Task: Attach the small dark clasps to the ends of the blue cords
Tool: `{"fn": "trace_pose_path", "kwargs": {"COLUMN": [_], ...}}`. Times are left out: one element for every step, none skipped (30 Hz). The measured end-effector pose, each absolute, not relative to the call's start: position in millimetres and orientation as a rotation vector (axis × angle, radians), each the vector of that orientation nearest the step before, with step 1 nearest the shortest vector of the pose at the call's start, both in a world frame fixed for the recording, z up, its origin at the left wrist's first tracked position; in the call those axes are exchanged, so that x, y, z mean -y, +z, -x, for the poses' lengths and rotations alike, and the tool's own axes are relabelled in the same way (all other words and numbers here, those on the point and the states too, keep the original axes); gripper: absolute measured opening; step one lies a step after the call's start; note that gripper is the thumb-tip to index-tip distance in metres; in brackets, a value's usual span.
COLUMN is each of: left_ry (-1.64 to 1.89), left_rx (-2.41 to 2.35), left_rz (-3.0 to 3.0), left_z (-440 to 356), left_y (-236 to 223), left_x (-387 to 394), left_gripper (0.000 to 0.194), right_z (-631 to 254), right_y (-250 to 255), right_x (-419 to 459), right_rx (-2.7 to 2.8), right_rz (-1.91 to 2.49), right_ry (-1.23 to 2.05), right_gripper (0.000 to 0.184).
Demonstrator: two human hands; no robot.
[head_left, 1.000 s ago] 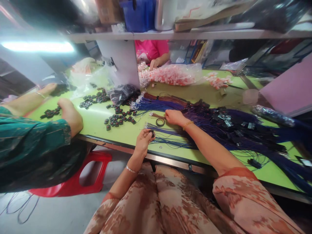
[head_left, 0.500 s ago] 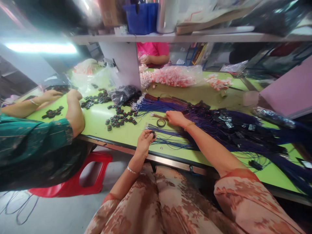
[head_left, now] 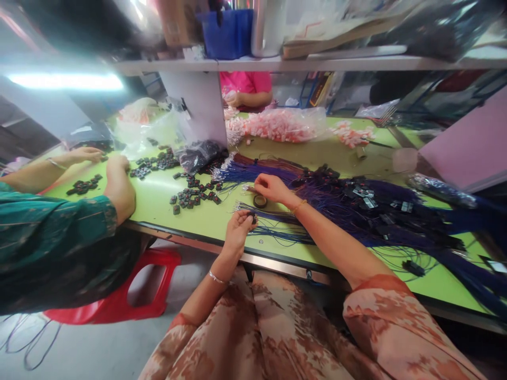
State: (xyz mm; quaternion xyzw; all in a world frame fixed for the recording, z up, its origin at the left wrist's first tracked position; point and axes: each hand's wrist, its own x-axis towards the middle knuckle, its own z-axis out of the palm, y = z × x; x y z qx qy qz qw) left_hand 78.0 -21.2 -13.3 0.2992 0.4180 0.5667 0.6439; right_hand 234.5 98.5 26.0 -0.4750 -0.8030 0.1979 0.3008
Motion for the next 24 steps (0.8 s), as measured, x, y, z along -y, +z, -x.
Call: {"fn": "trace_pose_path", "kwargs": {"left_ry": [1.294,1.297,1.300,1.304,1.308,1.311,1.311,1.309,1.306,1.300,1.294,1.289,1.286,1.284,1.283,1.281,1.280,1.277,1.273,1.270,1.267,1.264,1.262,1.262], "left_rx": [-0.942,-0.933,-0.924,-0.915,-0.906,-0.897,-0.887,-0.878,-0.872,-0.868,-0.867,-0.868,-0.869,-0.870,-0.870,-0.870,-0.869,-0.868,-0.868,-0.868,-0.867,-0.867,-0.866,-0.865], "left_rz": [-0.671,-0.657,-0.642,-0.625,-0.607,-0.591,-0.576,-0.563,-0.552,-0.540,-0.527,-0.512,-0.498,-0.484,-0.474,-0.468,-0.466,-0.467,-0.469,-0.469,-0.468,-0.466,-0.465,-0.463], "left_z": [-78.9,-79.8,-80.7,-81.5,-82.4,-83.1,-83.8,-84.4,-84.9,-85.3,-85.8,-86.2,-86.7,-87.3,-88.0,-88.7,-89.5,-90.2,-90.9,-91.4,-91.8,-92.1,-92.1,-92.0], "left_y": [-13.0,-12.7,-12.3,-11.9,-11.5,-11.2,-11.0,-11.0,-11.2,-11.4,-11.7,-12.0,-12.3,-12.4,-12.4,-12.3,-12.0,-11.8,-11.5,-11.4,-11.3,-11.4,-11.6,-11.9], "left_x": [20.2,19.0,17.7,16.3,14.7,13.0,11.2,9.4,7.5,5.6,3.9,2.3,0.9,-0.2,-1.0,-1.5,-1.7,-1.6,-1.3,-0.9,-0.4,0.1,0.6,1.0], "left_gripper": [0.038,0.037,0.036,0.035,0.033,0.032,0.031,0.029,0.028,0.027,0.025,0.024,0.023,0.022,0.021,0.020,0.019,0.018,0.017,0.016,0.016,0.016,0.017,0.017], "right_z": [-231.9,-230.5,-230.1,-230.7,-232.0,-233.9,-236.0,-238.1,-240.2,-242.0,-243.5,-244.8,-245.7,-246.4,-246.8,-247.1,-247.3,-247.3,-247.3,-247.3,-247.2,-247.1,-247.1,-247.0], "right_y": [28.3,30.5,32.4,33.9,34.9,35.5,35.5,35.0,34.0,32.7,31.1,29.3,27.5,25.8,24.1,22.7,21.4,20.3,19.4,18.6,17.9,17.4,17.0,16.8], "right_x": [-94.5,-89.7,-84.3,-78.3,-72.1,-65.9,-59.7,-53.9,-48.5,-43.7,-39.4,-35.7,-32.6,-30.1,-28.1,-26.7,-25.7,-25.2,-25.1,-25.2,-25.5,-25.9,-26.2,-26.4], "right_rx": [2.106,2.088,2.075,2.064,2.053,2.040,2.027,2.018,2.014,2.013,2.017,2.022,2.028,2.032,2.038,2.047,2.056,2.066,2.075,2.084,2.092,2.100,2.110,2.124], "right_rz": [1.226,1.202,1.182,1.164,1.146,1.131,1.119,1.113,1.113,1.116,1.117,1.116,1.115,1.116,1.117,1.118,1.119,1.120,1.118,1.117,1.115,1.116,1.118,1.121], "right_ry": [0.563,0.595,0.625,0.650,0.671,0.689,0.704,0.710,0.707,0.697,0.686,0.673,0.658,0.641,0.623,0.603,0.579,0.554,0.530,0.509,0.487,0.466,0.445,0.427], "right_gripper": [0.016,0.016,0.016,0.016,0.015,0.014,0.013,0.012,0.011,0.010,0.010,0.009,0.008,0.008,0.007,0.007,0.007,0.007,0.007,0.006,0.006,0.006,0.006,0.006]}}
